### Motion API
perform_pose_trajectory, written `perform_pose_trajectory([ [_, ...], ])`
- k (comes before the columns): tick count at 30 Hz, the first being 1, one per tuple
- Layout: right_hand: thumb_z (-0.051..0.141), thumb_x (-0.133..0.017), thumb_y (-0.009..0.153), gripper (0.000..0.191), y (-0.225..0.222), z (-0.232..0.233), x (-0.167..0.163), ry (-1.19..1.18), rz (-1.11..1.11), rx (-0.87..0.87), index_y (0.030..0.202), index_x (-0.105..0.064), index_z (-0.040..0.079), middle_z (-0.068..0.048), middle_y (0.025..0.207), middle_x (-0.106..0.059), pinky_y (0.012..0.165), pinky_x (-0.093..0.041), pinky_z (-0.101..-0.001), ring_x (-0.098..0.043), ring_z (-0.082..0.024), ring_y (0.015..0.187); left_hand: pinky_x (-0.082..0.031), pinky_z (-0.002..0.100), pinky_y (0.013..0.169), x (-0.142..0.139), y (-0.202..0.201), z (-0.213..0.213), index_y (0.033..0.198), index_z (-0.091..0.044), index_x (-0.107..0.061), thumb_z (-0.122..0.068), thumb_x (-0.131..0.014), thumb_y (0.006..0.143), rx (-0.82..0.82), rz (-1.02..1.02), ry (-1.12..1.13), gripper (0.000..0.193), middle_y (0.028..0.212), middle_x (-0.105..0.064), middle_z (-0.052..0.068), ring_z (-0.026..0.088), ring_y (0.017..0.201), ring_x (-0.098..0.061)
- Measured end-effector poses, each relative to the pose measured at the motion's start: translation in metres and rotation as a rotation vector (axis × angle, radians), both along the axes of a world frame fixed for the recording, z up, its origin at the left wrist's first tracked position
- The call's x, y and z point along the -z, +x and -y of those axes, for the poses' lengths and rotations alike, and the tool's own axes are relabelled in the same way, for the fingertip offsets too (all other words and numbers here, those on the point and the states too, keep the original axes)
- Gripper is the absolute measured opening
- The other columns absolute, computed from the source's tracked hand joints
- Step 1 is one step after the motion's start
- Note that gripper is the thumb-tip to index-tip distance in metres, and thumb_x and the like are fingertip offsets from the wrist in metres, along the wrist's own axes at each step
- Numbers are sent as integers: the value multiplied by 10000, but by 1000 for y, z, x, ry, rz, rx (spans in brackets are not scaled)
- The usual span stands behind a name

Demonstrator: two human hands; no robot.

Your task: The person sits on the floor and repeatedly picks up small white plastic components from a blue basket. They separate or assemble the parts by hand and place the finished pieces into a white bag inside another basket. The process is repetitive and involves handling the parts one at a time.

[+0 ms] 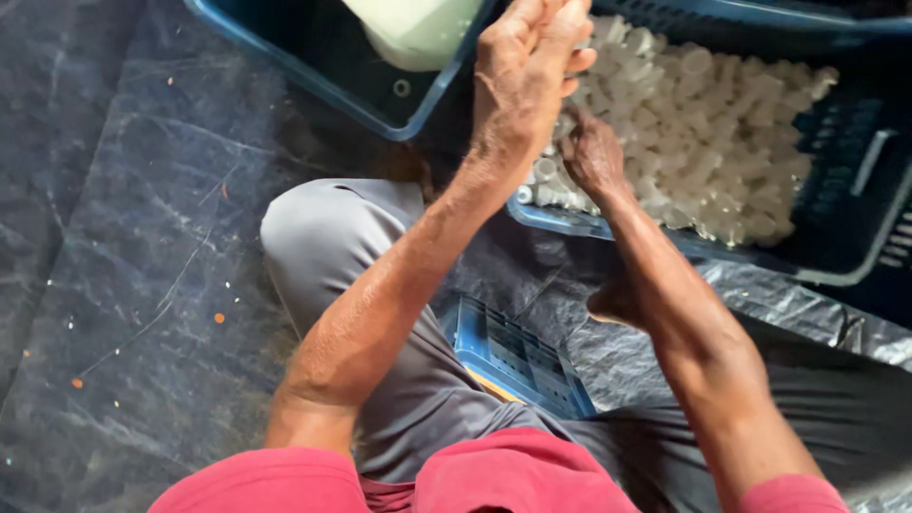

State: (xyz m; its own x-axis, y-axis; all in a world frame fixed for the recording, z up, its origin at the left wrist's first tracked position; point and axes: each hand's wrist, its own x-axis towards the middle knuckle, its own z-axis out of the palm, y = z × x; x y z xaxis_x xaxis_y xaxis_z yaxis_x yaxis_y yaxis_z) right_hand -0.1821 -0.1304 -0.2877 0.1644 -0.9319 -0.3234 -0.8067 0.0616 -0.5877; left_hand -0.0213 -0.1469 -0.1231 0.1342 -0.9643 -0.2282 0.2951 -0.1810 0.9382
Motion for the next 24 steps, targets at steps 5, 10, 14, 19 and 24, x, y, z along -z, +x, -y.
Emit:
perform_pose_trajectory([
  [5,370,-589,1086,441,42,30,42,-43,18,-158,1426,-566,90,-274,1285,-653,878,-492,-594,-617,-493,1128,-596,298,718,3,14,15,1252,-65,-710,-372,-657,999,-42,-30,3,401,1053,-786,83,144,850,-753],
  [10,466,-614,991,602,38,20,58,-150,30,-194,1411,-557,39,-315,1259,-642,813,-497,-594,-620,-510,1100,-606,295,712,-6,15,16,1202,-57,-722,-402,-640,1017,-54,28,-27,400,1028,-770,61,139,872,-763],
  [14,495,-544,1035,546,31,15,45,180,-234,-65,1440,-608,134,-240,1315,-703,1009,-502,-553,-655,-425,1234,-615,296,715,-10,8,9,1170,-67,-719,-417,-626,1010,-22,53,-15,396,988,-766,41,137,859,-768],
  [19,430,-582,1031,485,53,36,34,49,-45,-107,1379,-615,94,-250,1220,-712,893,-497,-512,-644,-380,1077,-611,300,740,-12,5,10,1182,-67,-704,-395,-634,994,-4,-5,37,385,1015,-763,36,127,868,-748],
  [24,365,-621,1027,426,61,40,18,67,-12,-134,1319,-622,54,-260,1126,-721,777,-491,-471,-634,-334,920,-594,300,742,-18,2,18,1166,-42,-710,-351,-635,1004,4,-11,8,357,1021,-748,37,125,853,-731],
])
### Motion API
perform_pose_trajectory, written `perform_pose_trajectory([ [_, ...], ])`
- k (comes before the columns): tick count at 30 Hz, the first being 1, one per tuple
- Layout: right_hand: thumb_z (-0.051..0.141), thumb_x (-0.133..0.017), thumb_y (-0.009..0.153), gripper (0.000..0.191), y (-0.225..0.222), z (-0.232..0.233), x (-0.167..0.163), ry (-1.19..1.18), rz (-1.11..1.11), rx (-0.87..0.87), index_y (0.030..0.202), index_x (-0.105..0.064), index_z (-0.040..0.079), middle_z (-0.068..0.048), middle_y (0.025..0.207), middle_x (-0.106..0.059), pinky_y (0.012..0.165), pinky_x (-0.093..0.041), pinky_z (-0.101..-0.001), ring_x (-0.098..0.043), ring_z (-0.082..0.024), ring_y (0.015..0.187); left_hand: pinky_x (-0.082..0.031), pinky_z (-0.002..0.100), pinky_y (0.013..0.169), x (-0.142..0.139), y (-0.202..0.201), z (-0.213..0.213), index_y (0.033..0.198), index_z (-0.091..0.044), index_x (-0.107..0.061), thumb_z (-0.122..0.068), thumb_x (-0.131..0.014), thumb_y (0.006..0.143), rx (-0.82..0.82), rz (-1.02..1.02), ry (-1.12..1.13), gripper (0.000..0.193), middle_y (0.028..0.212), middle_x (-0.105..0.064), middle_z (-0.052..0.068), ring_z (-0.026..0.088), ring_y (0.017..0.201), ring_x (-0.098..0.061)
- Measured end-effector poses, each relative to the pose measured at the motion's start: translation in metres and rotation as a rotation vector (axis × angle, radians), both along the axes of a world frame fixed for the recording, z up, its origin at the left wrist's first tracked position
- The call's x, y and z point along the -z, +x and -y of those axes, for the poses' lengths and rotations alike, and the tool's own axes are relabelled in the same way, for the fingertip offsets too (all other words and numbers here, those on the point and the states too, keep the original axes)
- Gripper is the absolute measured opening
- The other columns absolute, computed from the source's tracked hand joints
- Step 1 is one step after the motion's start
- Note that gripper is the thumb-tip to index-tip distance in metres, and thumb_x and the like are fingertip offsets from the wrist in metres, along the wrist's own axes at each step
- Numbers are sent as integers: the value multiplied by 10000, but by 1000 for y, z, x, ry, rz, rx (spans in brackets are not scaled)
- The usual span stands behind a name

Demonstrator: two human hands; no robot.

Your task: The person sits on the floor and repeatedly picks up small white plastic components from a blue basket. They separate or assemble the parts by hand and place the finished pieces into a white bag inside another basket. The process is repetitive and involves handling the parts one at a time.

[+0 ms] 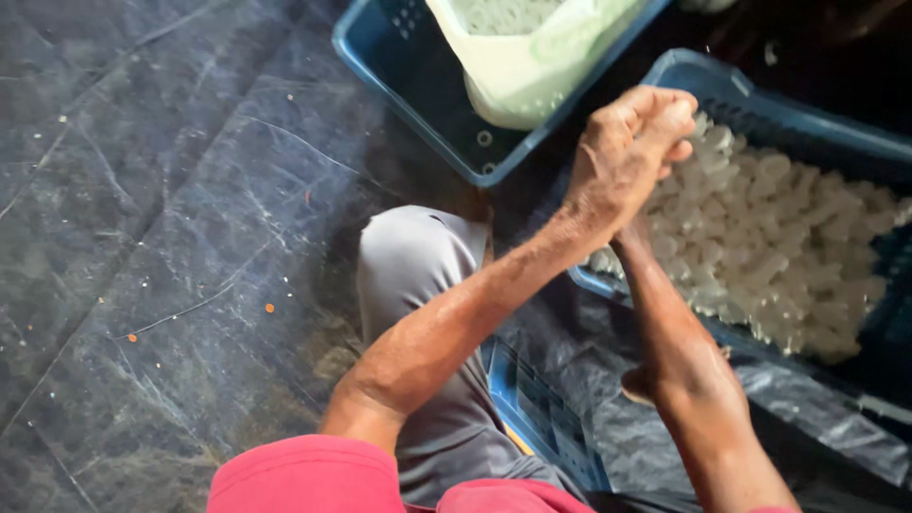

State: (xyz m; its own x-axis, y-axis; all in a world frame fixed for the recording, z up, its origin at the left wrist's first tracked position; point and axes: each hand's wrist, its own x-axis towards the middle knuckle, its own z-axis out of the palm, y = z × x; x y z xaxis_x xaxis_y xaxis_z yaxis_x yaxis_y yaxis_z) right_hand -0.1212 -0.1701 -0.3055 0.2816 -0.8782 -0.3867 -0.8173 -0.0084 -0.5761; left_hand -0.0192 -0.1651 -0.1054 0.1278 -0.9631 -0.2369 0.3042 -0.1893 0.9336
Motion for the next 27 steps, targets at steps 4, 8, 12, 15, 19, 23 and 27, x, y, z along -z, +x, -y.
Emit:
perform_pose_trajectory([
  [4,312,-652,1024,382,-26,-16,-18,96,-43,125,1271,-627,23,-269,1050,-728,685,-487,-439,-626,-297,794,-599,305,696,6,-6,-2,1117,-33,-730,-338,-641,987,-19,63,3,344,960,-761,52,133,815,-738],
  [8,260,-683,1021,340,-69,-42,-45,158,257,384,1223,-633,-9,-277,974,-735,592,-482,-406,-618,-260,669,-622,321,722,21,-14,-13,1084,-32,-726,-341,-655,946,17,71,12,345,948,-791,70,171,831,-776],
  [12,103,-658,935,272,-106,-71,-101,178,882,591,1183,-562,46,-183,931,-716,449,-465,-289,-624,-161,563,-576,332,826,28,-21,-42,1102,-3,-707,-300,-667,940,-40,282,-154,340,1012,-774,84,185,957,-740],
  [15,128,-597,1005,188,-128,-104,-152,275,1194,685,1151,-532,30,-204,958,-773,523,-513,-288,-627,-163,586,-552,368,814,25,-35,-70,1055,58,-668,-289,-725,938,52,337,-191,371,953,-710,129,225,934,-676],
  [19,188,-633,1008,238,-128,-149,-184,215,1170,685,1180,-550,46,-111,871,-709,483,-477,-269,-635,-161,579,-564,361,679,12,-68,-110,1103,0,-682,-346,-721,895,470,-5,-10,405,873,-717,44,151,793,-662],
  [23,292,-656,1045,310,-134,-176,-198,205,1018,591,1153,-611,6,-114,736,-639,470,-466,-257,-594,-141,532,-483,421,575,-6,-82,-130,1132,-20,-635,-304,-691,990,522,52,-60,322,799,-668,134,250,661,-605],
  [27,279,-656,1041,323,-157,-173,-220,-5,905,691,1158,-686,-21,-84,837,-704,435,-386,-215,-538,-90,510,-546,406,682,-22,-68,-123,1065,-17,-635,-242,-681,993,432,619,-665,241,889,-672,159,311,825,-686],
])
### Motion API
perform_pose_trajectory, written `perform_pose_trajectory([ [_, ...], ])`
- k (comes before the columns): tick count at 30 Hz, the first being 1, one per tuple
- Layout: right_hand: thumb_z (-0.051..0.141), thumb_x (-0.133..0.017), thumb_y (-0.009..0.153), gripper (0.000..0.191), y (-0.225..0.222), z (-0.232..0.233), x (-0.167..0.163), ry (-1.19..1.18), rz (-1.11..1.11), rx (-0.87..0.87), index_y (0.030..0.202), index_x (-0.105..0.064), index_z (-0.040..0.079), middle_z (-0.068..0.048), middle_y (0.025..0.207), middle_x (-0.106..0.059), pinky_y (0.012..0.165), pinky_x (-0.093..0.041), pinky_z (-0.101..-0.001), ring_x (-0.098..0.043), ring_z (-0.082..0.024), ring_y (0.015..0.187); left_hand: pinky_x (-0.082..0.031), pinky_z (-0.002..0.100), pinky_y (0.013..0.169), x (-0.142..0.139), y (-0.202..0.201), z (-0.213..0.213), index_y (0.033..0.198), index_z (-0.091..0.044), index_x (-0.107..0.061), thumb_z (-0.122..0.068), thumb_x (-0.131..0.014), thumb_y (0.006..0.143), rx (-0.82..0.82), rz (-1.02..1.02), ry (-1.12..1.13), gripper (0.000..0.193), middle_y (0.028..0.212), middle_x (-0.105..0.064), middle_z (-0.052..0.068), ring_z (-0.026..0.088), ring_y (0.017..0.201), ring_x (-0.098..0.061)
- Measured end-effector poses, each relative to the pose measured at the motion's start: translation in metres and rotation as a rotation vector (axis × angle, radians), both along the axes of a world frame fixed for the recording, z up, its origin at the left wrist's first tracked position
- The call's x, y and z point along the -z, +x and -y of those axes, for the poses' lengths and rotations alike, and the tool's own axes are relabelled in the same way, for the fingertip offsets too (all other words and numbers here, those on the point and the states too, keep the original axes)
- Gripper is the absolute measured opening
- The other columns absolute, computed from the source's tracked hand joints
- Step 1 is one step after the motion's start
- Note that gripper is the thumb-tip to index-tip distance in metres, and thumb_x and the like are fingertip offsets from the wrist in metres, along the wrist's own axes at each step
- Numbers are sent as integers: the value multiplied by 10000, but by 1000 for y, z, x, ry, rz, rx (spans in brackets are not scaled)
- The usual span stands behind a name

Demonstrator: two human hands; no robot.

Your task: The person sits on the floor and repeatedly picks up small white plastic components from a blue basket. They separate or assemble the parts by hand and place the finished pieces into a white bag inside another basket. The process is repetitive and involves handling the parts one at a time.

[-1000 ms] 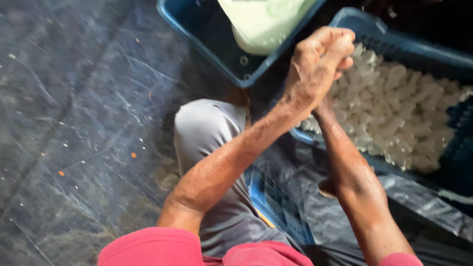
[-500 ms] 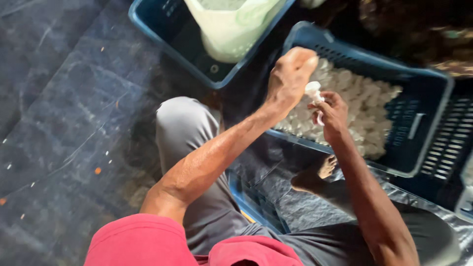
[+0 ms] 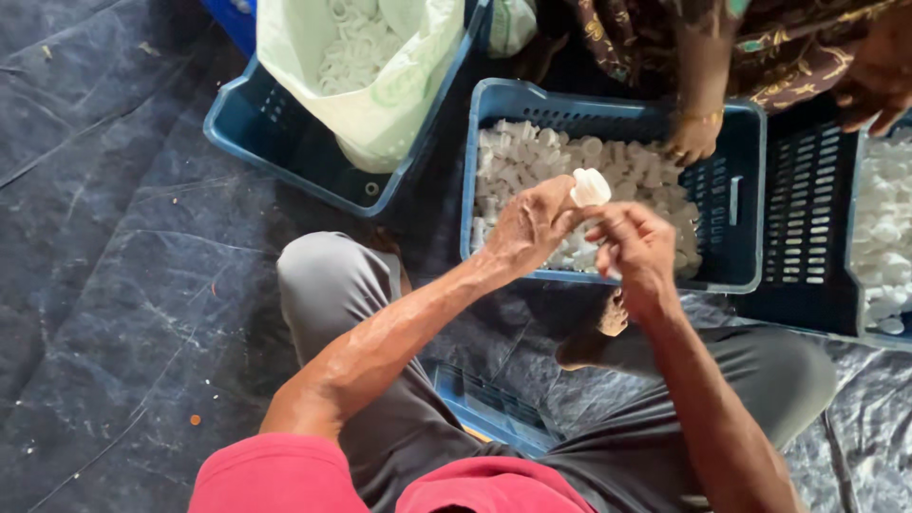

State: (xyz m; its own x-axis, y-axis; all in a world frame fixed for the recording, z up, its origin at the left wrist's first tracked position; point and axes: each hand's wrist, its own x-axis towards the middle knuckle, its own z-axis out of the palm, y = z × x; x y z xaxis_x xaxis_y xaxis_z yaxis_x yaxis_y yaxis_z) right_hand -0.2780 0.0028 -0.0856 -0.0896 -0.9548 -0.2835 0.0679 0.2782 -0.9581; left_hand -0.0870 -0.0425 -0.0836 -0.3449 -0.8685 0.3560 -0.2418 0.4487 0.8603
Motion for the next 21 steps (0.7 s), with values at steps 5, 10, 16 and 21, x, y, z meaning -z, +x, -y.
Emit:
perform_pose_trajectory([
  [5,284,-641,1018,342,-20,10,-14,-1,3,-113,1193,-671,-8,-84,780,-667,437,-397,-193,-529,-58,517,-550,462,657,-4,-3,-6,991,-24,-598,-258,-702,964,59,391,-111,257,891,-664,172,373,817,-701],
  [10,261,-689,998,364,-24,3,-11,-10,36,-167,1187,-656,-48,-74,810,-682,478,-437,-197,-570,-57,561,-553,438,644,0,-10,-3,1015,-2,-574,-157,-676,960,112,468,-258,193,912,-627,167,357,814,-701],
  [16,275,-688,1004,383,-23,-1,-12,-54,9,-187,1220,-677,-41,-32,838,-675,532,-435,-182,-556,-38,611,-542,455,667,3,-4,1,1020,4,-565,-131,-683,949,183,362,-169,193,933,-622,170,385,823,-685],
  [21,224,-674,1083,263,-21,-7,-18,-173,-211,-276,1156,-722,-23,-12,834,-614,591,-420,-190,-514,-46,680,-517,492,703,2,1,5,1048,-15,-572,-165,-714,963,312,172,-30,223,909,-661,186,420,855,-676],
])
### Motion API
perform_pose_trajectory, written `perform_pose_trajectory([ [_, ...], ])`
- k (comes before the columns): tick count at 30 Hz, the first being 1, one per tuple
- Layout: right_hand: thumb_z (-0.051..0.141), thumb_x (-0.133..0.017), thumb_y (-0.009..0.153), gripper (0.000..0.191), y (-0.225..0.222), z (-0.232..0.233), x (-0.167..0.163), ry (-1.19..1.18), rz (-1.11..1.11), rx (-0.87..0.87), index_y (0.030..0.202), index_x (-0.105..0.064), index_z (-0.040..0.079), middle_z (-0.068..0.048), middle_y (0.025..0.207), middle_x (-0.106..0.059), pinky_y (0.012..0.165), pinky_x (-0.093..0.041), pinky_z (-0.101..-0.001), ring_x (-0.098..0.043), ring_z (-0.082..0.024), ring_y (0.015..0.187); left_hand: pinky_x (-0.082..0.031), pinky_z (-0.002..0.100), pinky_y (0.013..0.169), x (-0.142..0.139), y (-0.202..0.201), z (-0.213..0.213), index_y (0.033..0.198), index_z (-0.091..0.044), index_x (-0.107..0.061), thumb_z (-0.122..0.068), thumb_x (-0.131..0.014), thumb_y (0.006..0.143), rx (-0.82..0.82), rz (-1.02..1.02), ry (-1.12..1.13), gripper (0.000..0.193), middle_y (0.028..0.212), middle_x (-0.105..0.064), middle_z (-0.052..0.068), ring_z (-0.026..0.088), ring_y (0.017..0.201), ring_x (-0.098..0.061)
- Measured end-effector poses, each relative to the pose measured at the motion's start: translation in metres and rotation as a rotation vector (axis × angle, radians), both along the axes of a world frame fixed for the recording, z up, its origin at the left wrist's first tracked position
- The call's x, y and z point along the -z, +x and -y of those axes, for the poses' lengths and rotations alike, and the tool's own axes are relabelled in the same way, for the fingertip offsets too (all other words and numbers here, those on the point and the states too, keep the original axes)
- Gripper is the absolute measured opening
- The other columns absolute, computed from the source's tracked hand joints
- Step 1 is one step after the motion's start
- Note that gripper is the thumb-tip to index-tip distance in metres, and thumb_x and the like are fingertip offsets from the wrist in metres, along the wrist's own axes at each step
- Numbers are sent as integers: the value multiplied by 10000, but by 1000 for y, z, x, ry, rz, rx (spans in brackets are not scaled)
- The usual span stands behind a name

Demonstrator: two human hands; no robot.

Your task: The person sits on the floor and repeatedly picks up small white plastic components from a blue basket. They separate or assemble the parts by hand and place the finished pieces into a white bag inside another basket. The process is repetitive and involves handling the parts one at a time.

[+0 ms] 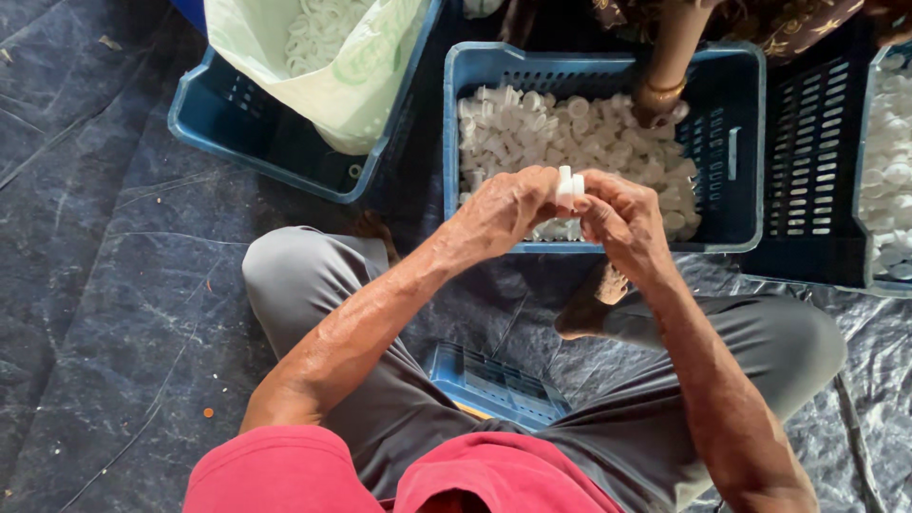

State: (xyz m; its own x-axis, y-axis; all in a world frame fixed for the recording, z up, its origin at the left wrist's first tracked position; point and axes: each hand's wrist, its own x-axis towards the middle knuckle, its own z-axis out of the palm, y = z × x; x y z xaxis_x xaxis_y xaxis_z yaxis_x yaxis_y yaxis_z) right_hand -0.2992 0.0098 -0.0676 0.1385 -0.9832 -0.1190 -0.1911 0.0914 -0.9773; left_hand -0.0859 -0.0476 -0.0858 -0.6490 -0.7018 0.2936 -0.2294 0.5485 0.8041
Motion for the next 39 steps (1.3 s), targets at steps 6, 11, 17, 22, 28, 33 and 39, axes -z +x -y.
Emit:
perform_pose_trajectory([
  [6,87,-685,971,405,9,-2,-8,-61,92,-35,1361,-600,16,-39,1049,-727,582,-497,-181,-610,-31,720,-524,488,692,-4,8,-1,1041,-49,-592,-265,-702,968,-43,83,54,254,882,-689,169,396,829,-691],
  [11,136,-648,985,287,-1,14,-3,42,285,200,1248,-647,20,-72,984,-742,436,-429,-195,-550,-48,530,-522,495,647,-4,6,-3,1016,1,-549,-290,-699,996,-149,153,-141,327,895,-645,207,412,794,-679],
  [17,202,-639,1076,326,8,14,4,232,169,110,1226,-690,-84,-101,875,-722,445,-396,-192,-507,-46,544,-536,468,636,-3,4,-10,1005,-23,-546,-198,-684,982,-158,179,-211,224,883,-631,175,385,782,-685],
  [22,65,-676,826,464,-1,14,-3,260,269,165,1282,-592,95,33,991,-735,403,-432,-174,-531,-10,512,-534,462,626,-5,6,-9,972,-24,-546,-207,-713,959,-215,170,-223,249,842,-613,156,380,761,-679],
  [28,184,-636,1156,344,0,13,11,276,157,100,1224,-680,-150,-284,1021,-717,440,-395,-198,-549,-76,582,-540,449,624,-10,2,-12,990,-13,-550,-197,-706,958,-160,238,-236,242,888,-621,157,364,793,-692],
  [33,-39,-614,736,591,0,14,-18,386,252,223,1286,-593,177,22,1058,-751,418,-466,-173,-583,-13,533,-542,438,625,-12,6,-12,1002,-2,-556,-195,-714,953,-168,222,-221,254,876,-618,156,356,775,-690],
  [39,341,-634,971,306,9,17,-7,363,31,201,1019,-785,79,-23,713,-690,367,-320,-183,-474,-28,472,-545,444,757,-20,-4,-12,1062,-110,-676,-51,-650,895,-94,294,-228,178,984,-669,159,372,944,-682],
])
